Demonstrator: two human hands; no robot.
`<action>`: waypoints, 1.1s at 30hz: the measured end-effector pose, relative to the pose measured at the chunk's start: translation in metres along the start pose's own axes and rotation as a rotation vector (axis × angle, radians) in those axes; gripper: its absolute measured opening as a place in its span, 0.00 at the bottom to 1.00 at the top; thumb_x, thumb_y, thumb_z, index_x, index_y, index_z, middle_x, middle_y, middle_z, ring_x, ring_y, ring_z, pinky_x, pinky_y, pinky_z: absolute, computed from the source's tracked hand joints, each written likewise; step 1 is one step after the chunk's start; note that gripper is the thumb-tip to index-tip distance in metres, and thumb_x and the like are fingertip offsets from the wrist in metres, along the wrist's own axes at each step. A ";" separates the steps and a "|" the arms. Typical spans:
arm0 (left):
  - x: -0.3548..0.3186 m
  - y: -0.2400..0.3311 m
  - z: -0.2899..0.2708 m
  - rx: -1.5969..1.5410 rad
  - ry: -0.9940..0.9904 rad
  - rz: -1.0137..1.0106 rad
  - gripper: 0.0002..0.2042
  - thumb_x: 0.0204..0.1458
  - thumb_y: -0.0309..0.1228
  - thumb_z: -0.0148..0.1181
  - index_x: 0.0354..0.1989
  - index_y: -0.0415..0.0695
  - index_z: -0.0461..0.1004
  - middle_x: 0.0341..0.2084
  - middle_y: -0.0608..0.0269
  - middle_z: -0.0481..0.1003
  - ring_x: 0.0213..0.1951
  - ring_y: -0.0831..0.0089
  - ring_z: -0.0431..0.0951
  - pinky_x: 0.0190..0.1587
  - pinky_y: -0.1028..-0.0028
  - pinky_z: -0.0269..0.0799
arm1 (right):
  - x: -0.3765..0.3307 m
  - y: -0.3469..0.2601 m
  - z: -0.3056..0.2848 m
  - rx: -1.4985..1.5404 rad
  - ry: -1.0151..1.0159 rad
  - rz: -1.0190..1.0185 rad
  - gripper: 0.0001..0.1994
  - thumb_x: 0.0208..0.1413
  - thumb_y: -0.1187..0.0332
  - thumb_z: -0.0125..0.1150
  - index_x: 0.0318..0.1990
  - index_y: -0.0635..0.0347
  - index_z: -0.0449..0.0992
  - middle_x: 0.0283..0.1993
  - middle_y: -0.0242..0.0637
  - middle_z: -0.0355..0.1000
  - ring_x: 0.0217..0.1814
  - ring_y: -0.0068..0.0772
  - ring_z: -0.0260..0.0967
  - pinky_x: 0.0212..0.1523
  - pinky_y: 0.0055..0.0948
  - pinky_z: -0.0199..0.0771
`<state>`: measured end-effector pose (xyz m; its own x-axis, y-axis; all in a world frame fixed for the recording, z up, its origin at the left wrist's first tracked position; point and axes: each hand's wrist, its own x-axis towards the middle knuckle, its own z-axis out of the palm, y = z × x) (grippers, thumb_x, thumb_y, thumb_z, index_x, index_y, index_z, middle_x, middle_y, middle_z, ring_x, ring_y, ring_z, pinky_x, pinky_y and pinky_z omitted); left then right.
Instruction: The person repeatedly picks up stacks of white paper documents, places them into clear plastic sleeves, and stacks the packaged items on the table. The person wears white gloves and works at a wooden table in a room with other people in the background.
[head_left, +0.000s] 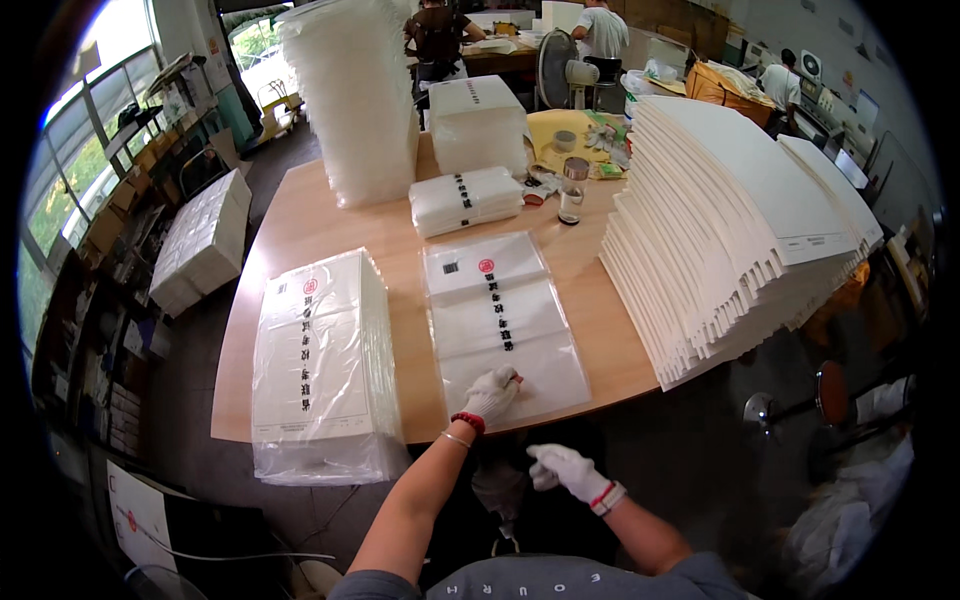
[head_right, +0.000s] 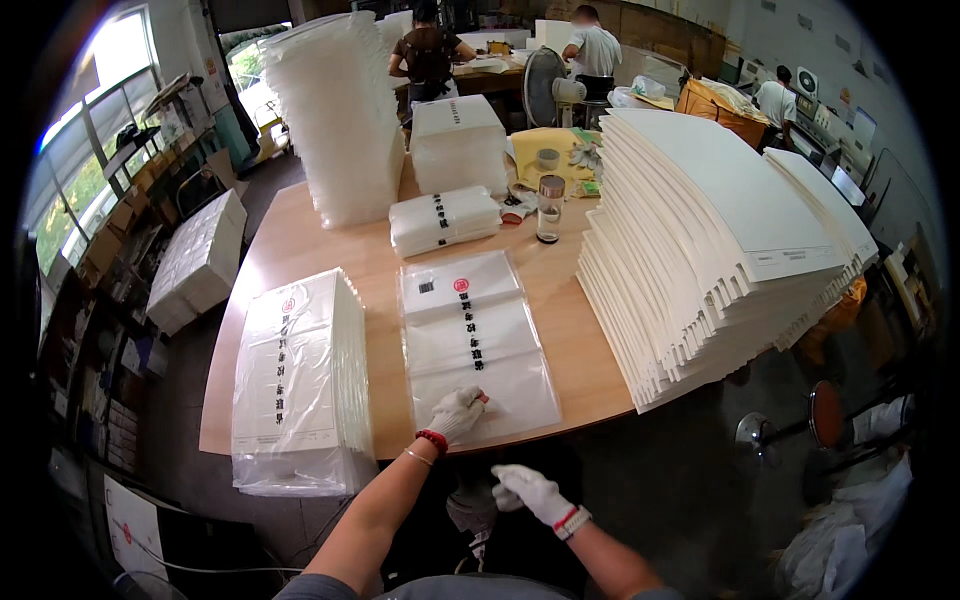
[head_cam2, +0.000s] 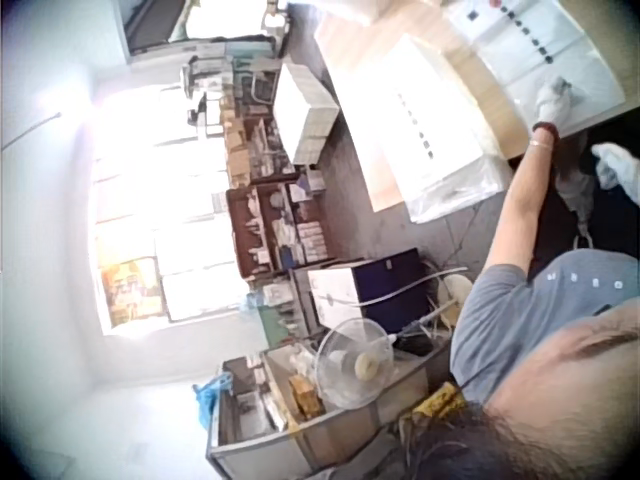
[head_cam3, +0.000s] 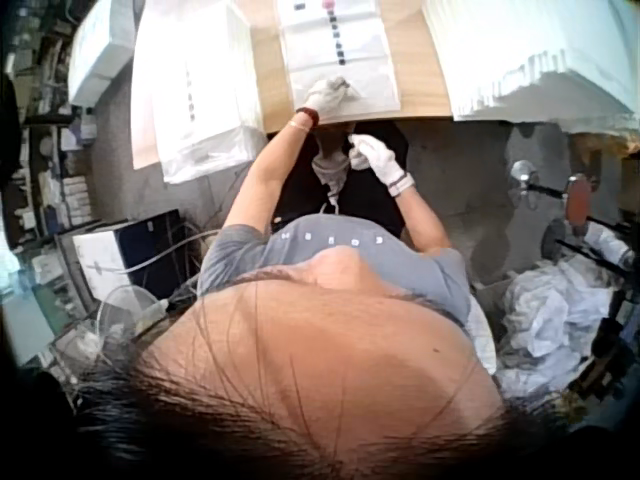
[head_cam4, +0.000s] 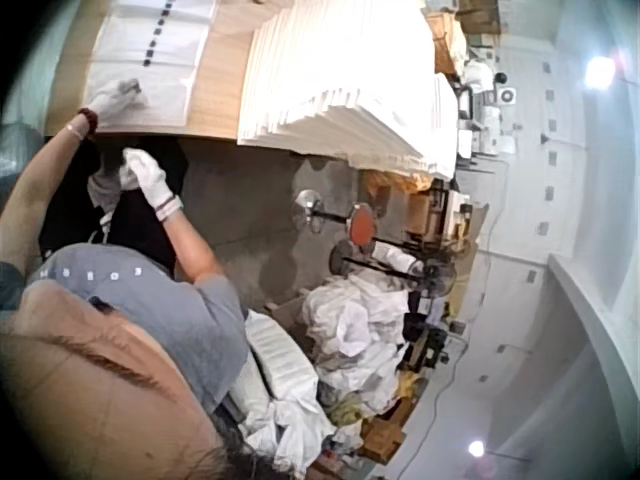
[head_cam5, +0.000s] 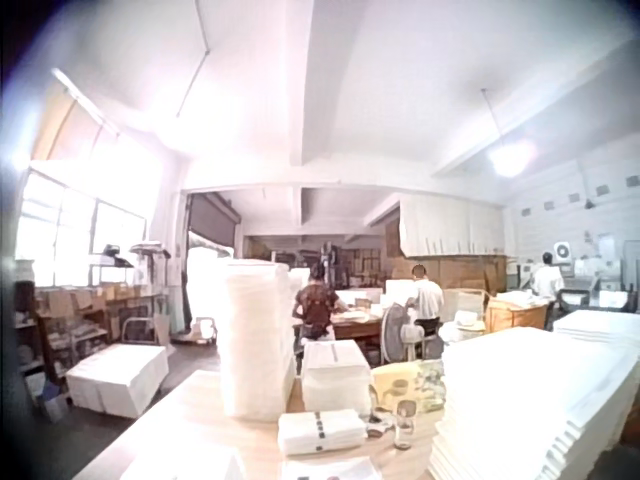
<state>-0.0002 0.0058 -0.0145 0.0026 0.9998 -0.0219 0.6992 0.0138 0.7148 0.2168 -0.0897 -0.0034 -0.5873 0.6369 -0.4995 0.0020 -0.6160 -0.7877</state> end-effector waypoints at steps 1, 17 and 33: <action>-0.001 0.004 -0.008 -0.025 -0.036 -0.025 0.09 0.51 0.35 0.50 0.34 0.43 0.71 0.26 0.50 0.74 0.33 0.54 0.74 0.37 0.63 0.69 | 0.019 -0.005 0.002 0.071 0.031 -0.050 0.18 0.59 0.62 0.50 0.53 0.61 0.66 0.38 0.36 0.71 0.38 0.28 0.71 0.40 0.30 0.74; 0.039 0.037 -0.073 -0.804 -0.008 -0.122 0.08 0.51 0.28 0.46 0.36 0.41 0.71 0.28 0.64 0.75 0.24 0.81 0.68 0.25 0.79 0.65 | 0.120 -0.094 0.048 -1.017 0.438 -1.434 0.18 0.40 0.68 0.65 0.41 0.62 0.69 0.42 0.49 0.68 0.47 0.51 0.66 0.49 0.42 0.66; -0.039 0.093 -0.114 0.327 0.661 0.444 0.24 0.37 0.35 0.64 0.45 0.41 0.68 0.35 0.53 0.72 0.37 0.55 0.73 0.44 0.58 0.67 | -0.118 -0.233 0.016 -1.306 0.361 -1.203 0.06 0.48 0.73 0.59 0.34 0.62 0.74 0.36 0.40 0.73 0.38 0.36 0.72 0.40 0.31 0.72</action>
<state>-0.0163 -0.0298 0.1326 -0.0212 0.7173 0.6964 0.9033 -0.2849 0.3209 0.2725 -0.0285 0.2450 -0.5628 0.5791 0.5898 0.4243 0.8148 -0.3951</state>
